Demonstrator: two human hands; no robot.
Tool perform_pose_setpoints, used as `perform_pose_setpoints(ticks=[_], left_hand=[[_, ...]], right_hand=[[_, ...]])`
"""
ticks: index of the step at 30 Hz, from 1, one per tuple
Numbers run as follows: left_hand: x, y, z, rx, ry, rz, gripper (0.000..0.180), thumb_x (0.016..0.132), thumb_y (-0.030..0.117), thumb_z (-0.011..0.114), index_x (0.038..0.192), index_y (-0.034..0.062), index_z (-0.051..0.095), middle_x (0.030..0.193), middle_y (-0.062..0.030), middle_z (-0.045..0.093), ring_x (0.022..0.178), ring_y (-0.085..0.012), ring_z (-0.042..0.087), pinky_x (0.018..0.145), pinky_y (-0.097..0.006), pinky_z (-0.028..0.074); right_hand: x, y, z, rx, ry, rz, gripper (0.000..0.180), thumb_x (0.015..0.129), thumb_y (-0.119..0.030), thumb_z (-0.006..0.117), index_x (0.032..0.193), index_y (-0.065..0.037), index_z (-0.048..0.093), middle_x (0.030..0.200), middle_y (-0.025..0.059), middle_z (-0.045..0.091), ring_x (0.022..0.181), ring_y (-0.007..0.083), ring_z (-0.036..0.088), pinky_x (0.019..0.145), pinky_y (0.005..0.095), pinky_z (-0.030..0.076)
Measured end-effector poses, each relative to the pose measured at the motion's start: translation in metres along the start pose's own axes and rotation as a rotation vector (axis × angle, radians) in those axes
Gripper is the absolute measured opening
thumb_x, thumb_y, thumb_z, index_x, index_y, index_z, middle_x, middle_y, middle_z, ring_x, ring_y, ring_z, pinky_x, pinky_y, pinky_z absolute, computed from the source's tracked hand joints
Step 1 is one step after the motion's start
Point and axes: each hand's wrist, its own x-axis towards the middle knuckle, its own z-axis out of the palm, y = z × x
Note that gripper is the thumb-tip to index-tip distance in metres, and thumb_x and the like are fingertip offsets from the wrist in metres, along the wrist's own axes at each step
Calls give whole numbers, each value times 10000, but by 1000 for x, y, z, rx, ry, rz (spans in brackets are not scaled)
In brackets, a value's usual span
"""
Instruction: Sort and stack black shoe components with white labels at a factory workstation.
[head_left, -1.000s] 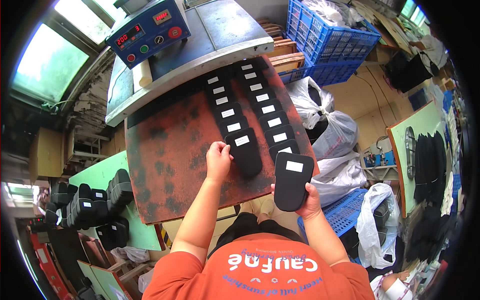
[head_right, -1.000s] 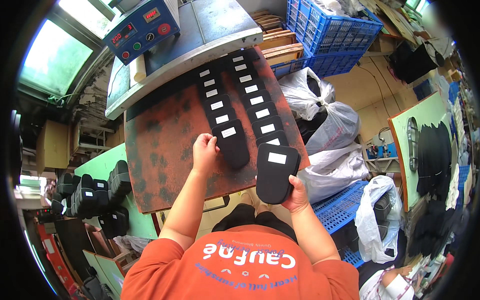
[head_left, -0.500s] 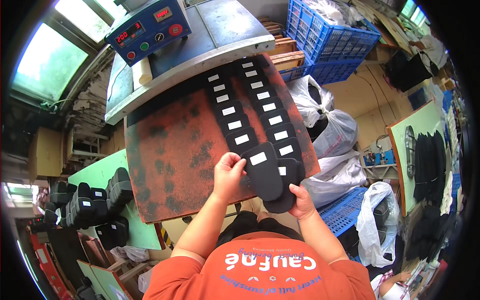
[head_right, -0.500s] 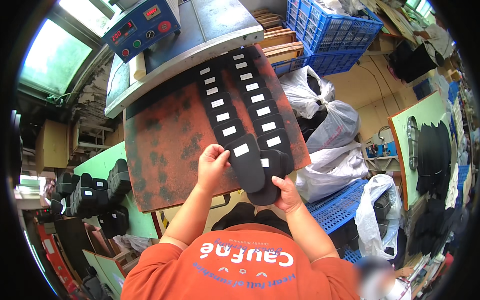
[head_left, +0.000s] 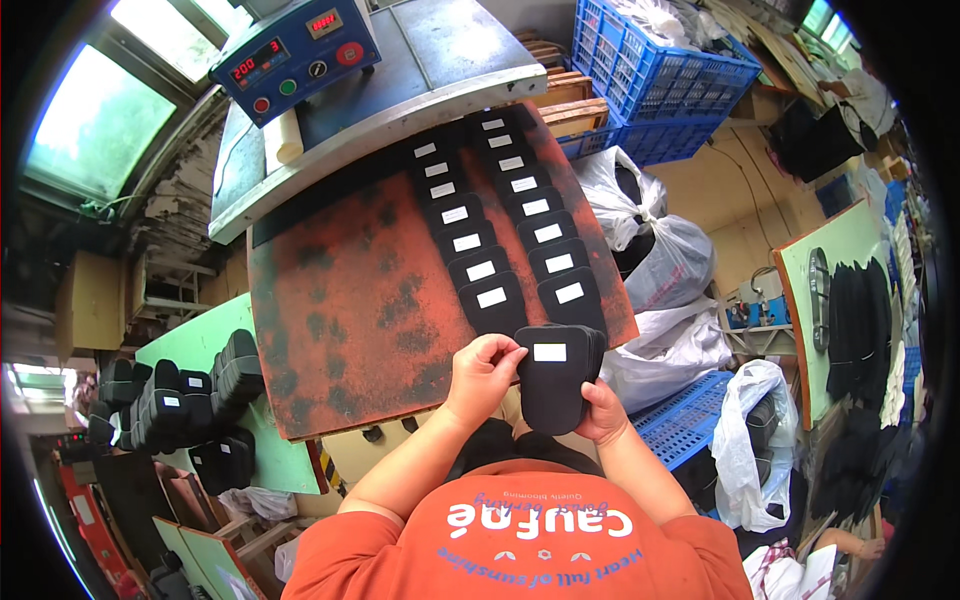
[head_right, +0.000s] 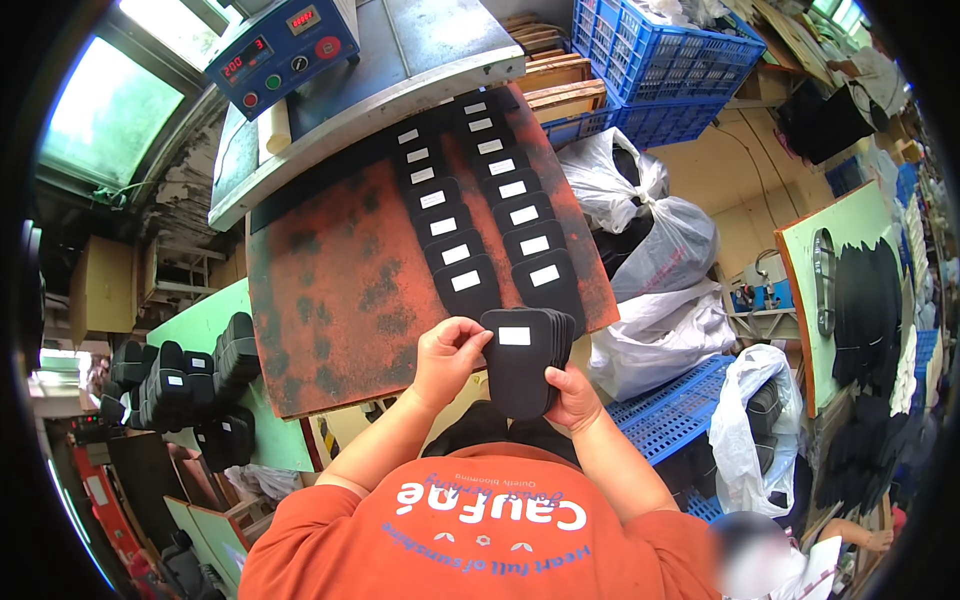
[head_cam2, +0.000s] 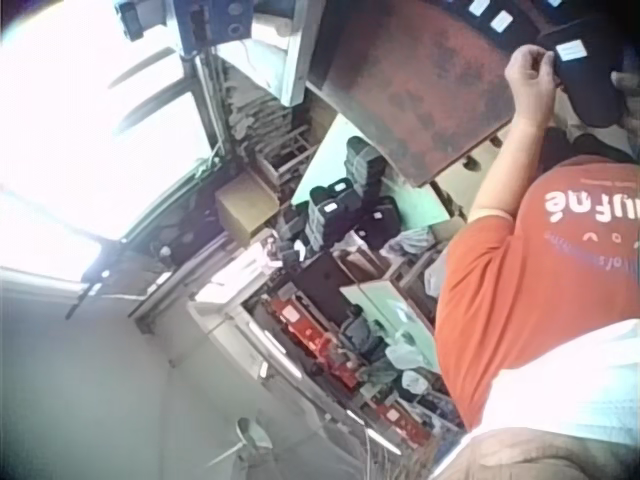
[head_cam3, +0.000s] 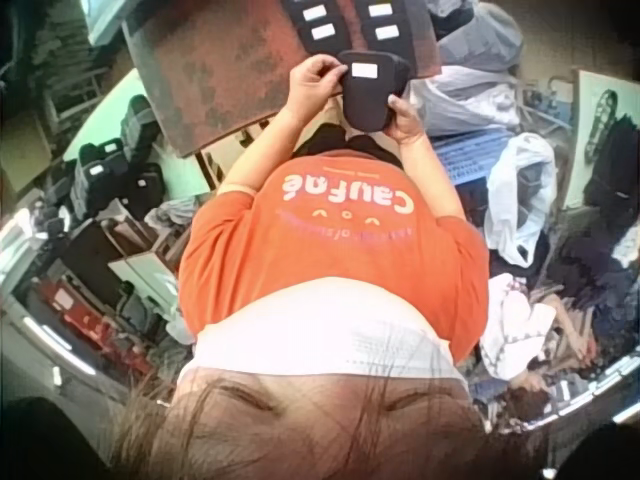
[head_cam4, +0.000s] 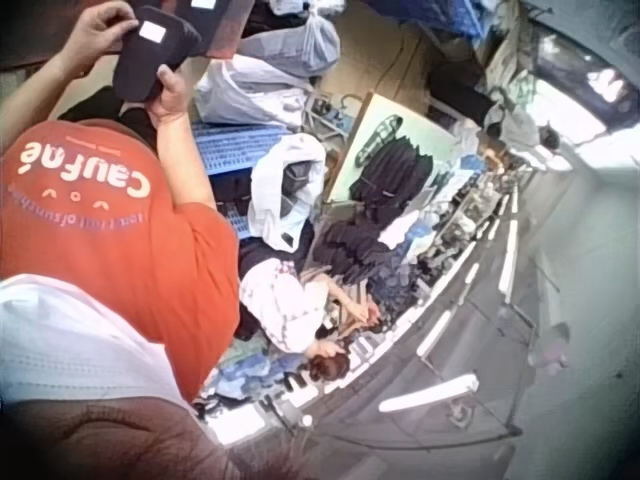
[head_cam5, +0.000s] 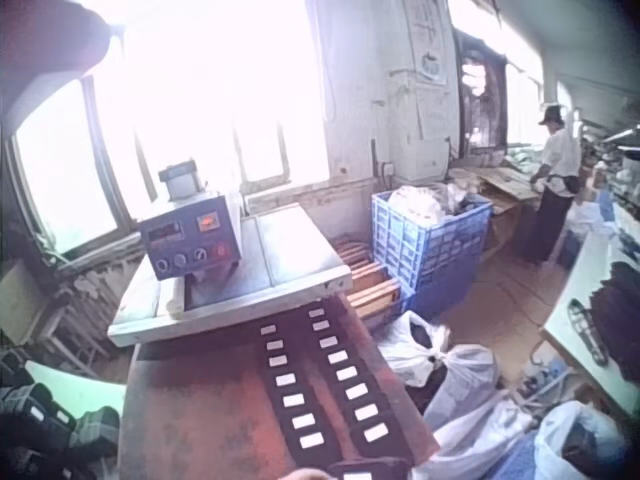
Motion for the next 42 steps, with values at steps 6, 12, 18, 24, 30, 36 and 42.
perform_pose_setpoints(ticks=[6, 12, 18, 24, 30, 36, 42], left_hand=[[-8, 4, 6, -182, -27, -258, 55, 843, 24, 609, 869, 13, 562, 699, 0, 575, 633, -52, 540, 577, -209, 480], [11, -39, -16, 119, 173, -71, 84, 837, 23, 588, 791, 5, 519, 640, -39, 548, 563, -107, 531, 519, -270, 449], [20, -47, -29, 375, 277, 17, 76, 831, 37, 605, 855, -12, 551, 688, -30, 555, 588, -111, 522, 564, -261, 460], [-6, -3, -19, -224, -44, -214, 137, 816, 61, 658, 915, 11, 578, 804, 1, 595, 693, -68, 542, 612, -212, 452], [64, -18, -82, -133, 330, -79, 79, 845, 82, 600, 821, 10, 580, 707, -3, 561, 659, -62, 485, 586, -224, 429], [209, -65, -206, 121, 620, 30, 198, 812, 119, 638, 857, -69, 593, 711, -82, 610, 661, -123, 527, 627, -290, 451], [230, -57, -229, 563, 537, 143, 328, 778, 203, 693, 919, -84, 619, 741, -174, 636, 674, -196, 601, 623, -321, 479]], right_hand=[[-6, 3, -7, 119, -91, 69, 643, 745, -214, 663, 1278, 39, 406, 1201, 191, 535, 1088, 295, 559, 932, 402, 461], [-20, -12, -30, 79, 76, -62, 668, 704, -198, 628, 1287, 31, 395, 1205, 204, 526, 1071, 307, 565, 900, 410, 483], [-18, -28, -24, -4, 75, -126, 668, 703, -176, 635, 1289, 33, 391, 1207, 216, 518, 1056, 297, 573, 900, 398, 482], [23, 0, 11, -87, 5, -54, 547, 749, -95, 618, 1252, 24, 440, 1157, 159, 563, 1055, 283, 577, 911, 407, 475], [87, 6, 45, -104, -138, -57, 578, 765, -95, 622, 1283, 20, 394, 1186, 207, 528, 1057, 345, 566, 860, 424, 512], [149, 27, 94, 81, -207, 2, 653, 712, -130, 590, 1305, 34, 369, 1190, 226, 521, 1101, 412, 533, 858, 438, 515], [200, 56, 87, -30, -27, -35, 588, 734, -76, 576, 1284, 26, 393, 1203, 190, 525, 1092, 343, 552, 919, 441, 476]])
